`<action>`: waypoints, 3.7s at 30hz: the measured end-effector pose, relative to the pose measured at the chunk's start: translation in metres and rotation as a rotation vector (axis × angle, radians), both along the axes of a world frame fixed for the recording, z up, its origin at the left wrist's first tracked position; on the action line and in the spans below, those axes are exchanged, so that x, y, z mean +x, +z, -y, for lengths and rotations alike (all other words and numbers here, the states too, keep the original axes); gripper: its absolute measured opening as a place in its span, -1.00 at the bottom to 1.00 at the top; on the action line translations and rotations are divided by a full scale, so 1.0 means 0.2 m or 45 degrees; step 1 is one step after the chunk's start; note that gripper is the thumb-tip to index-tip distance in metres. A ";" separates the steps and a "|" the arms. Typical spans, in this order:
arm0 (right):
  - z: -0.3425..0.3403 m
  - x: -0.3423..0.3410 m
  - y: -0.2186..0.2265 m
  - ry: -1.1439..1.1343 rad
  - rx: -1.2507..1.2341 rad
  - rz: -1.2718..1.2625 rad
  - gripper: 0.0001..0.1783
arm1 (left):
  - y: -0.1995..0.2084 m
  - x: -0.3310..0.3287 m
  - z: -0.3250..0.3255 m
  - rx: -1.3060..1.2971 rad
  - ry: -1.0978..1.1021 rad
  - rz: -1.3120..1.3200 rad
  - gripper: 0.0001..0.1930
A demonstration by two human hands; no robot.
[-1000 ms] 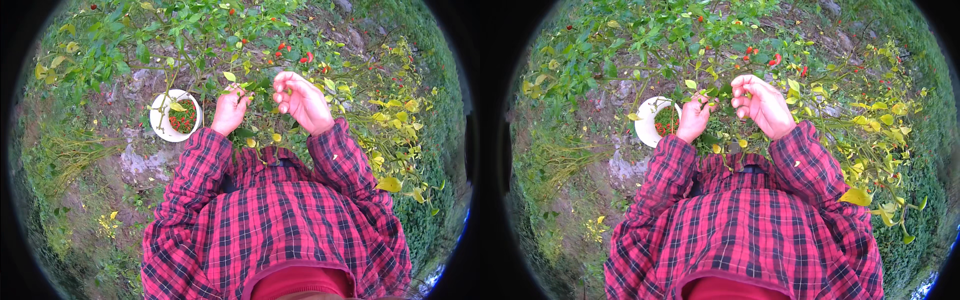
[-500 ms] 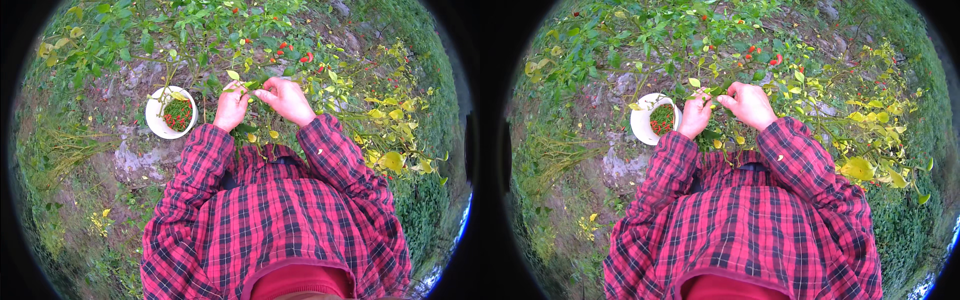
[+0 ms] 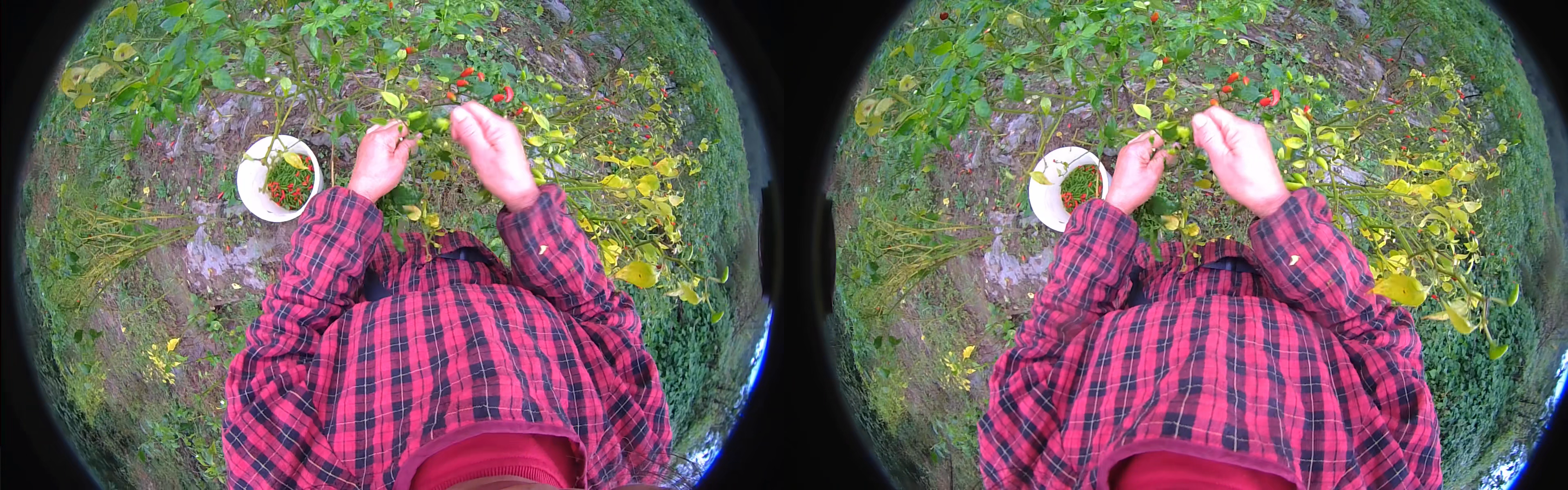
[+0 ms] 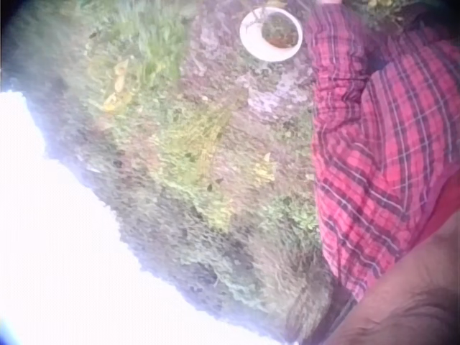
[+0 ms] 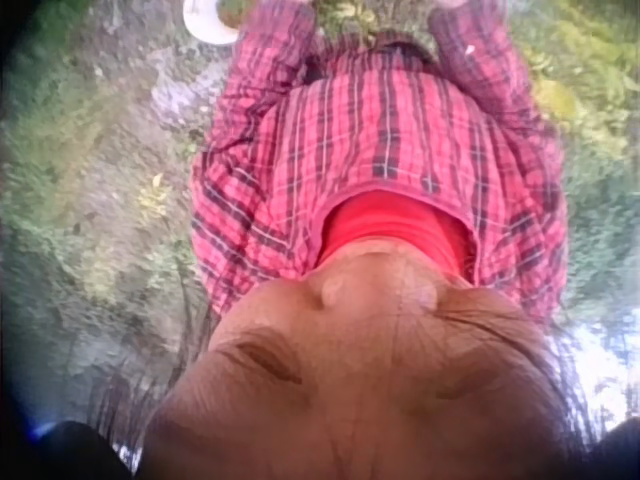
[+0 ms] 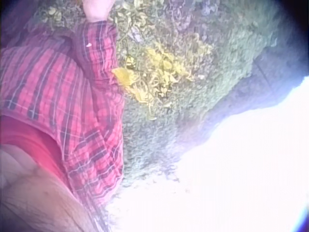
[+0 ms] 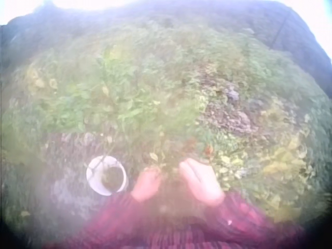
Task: The person picks small red chilies from a bush by hand and places them into a white bowl on the ground. They move between several nearby plants, selecting and collecting chilies throughout the clip.
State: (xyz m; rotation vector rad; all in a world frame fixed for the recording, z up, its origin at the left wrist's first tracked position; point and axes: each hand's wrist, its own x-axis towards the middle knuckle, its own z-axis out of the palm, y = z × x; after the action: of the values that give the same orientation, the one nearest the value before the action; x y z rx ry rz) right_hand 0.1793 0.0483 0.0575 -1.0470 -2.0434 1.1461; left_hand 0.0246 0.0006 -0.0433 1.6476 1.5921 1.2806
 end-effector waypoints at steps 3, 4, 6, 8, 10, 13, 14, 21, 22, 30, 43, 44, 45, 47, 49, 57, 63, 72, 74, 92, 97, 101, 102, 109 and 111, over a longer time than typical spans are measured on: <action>-0.04 0.05 0.14 0.159 -1.025 -0.730 -0.80 | 0.00 -0.01 -0.03 -0.019 -0.028 0.198 -0.90; -0.04 0.04 0.16 0.139 -1.130 -0.816 -0.83 | 0.00 -0.02 -0.03 -0.005 -0.006 0.174 -0.90; -0.03 0.04 0.18 0.187 -1.307 -1.009 -0.86 | 0.00 -0.02 -0.04 -0.036 0.012 0.074 -0.90; -0.05 0.05 0.20 0.081 -1.493 -1.183 -0.88 | 0.02 -0.02 -0.03 -0.053 0.009 0.063 -0.90; -0.06 0.04 0.20 0.108 -1.401 -1.048 -0.85 | 0.03 -0.02 -0.02 -0.081 -0.004 0.070 -0.89; -0.06 0.03 0.17 0.053 -1.061 -0.590 -0.83 | 0.04 -0.01 -0.02 -0.149 -0.020 0.113 -0.87; -0.05 0.01 0.16 0.038 -0.968 -0.424 -0.84 | 0.05 -0.01 -0.01 -0.150 -0.027 0.139 -0.87; 0.06 -0.04 0.03 0.200 0.018 0.380 -0.79 | 0.08 0.00 -0.01 -0.255 -0.017 -0.029 -0.79; 0.07 -0.05 0.01 0.210 0.151 0.422 -0.78 | 0.09 0.00 -0.01 -0.270 -0.025 -0.033 -0.79; 0.06 -0.08 0.00 0.040 0.092 0.371 -0.85 | 0.09 0.00 -0.02 0.036 0.003 0.074 -0.83; -0.02 -0.06 0.05 -0.065 -1.042 -0.502 -0.86 | 0.06 0.01 0.00 -0.255 -0.033 -0.092 -0.77; -0.02 -0.06 0.04 -0.013 -1.005 -0.414 -0.87 | 0.06 0.01 -0.01 -0.184 -0.018 -0.121 -0.78; -0.01 -0.07 0.02 -0.051 -0.896 -0.294 -0.86 | 0.05 0.01 0.00 -0.117 -0.004 -0.148 -0.78; 0.01 -0.09 0.00 0.000 -0.626 -0.140 -0.82 | 0.04 0.01 0.00 -0.075 0.029 -0.209 -0.81; 0.02 -0.10 -0.01 -0.007 -0.410 0.093 -0.82 | 0.04 0.03 -0.01 -0.019 0.006 -0.167 -0.85; 0.07 -0.08 0.07 -0.043 -0.082 -0.010 -0.86 | 0.11 0.03 -0.01 0.171 0.083 -0.075 -0.80; 0.17 -0.12 0.29 0.101 0.039 -0.214 -0.88 | 0.16 -0.06 -0.03 0.065 0.026 -0.219 -0.84; 0.11 -0.08 0.23 0.158 -0.653 -0.389 -0.87 | 0.56 -0.12 0.12 0.145 -0.253 0.100 -0.40; 0.12 -0.07 0.22 0.144 -0.662 -0.414 -0.87 | 0.63 -0.09 0.18 -0.083 -0.440 0.550 -0.48; -0.02 0.12 0.41 0.044 -0.775 -0.969 -0.86 | 0.63 -0.05 0.21 -0.151 0.092 0.030 -0.90; -0.19 0.48 0.51 0.081 -0.811 -1.326 -0.75 | 0.89 0.08 0.18 0.257 -0.057 -0.633 -0.44; -0.28 0.66 0.46 0.023 -0.842 -1.445 -0.76 | 1.18 0.46 0.20 0.587 -0.589 -0.487 -0.81; -0.29 0.68 0.44 0.134 -0.893 -1.479 -0.80 | 1.28 0.56 0.23 0.576 -0.759 -0.330 -0.86; -0.29 0.81 0.35 -0.148 -0.826 -1.285 -0.49 | 1.51 0.75 0.19 0.452 -1.123 -0.298 -0.86; -0.29 0.85 0.30 0.124 -0.947 -1.387 -0.50 | 1.54 0.77 0.16 0.410 -1.163 -0.339 -0.86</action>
State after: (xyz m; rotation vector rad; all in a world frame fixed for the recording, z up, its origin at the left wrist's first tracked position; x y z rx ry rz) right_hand 0.3489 0.1054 0.1171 -0.3834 -0.8111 2.0033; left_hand 0.1779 -0.0304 0.2638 2.4035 0.5630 0.8519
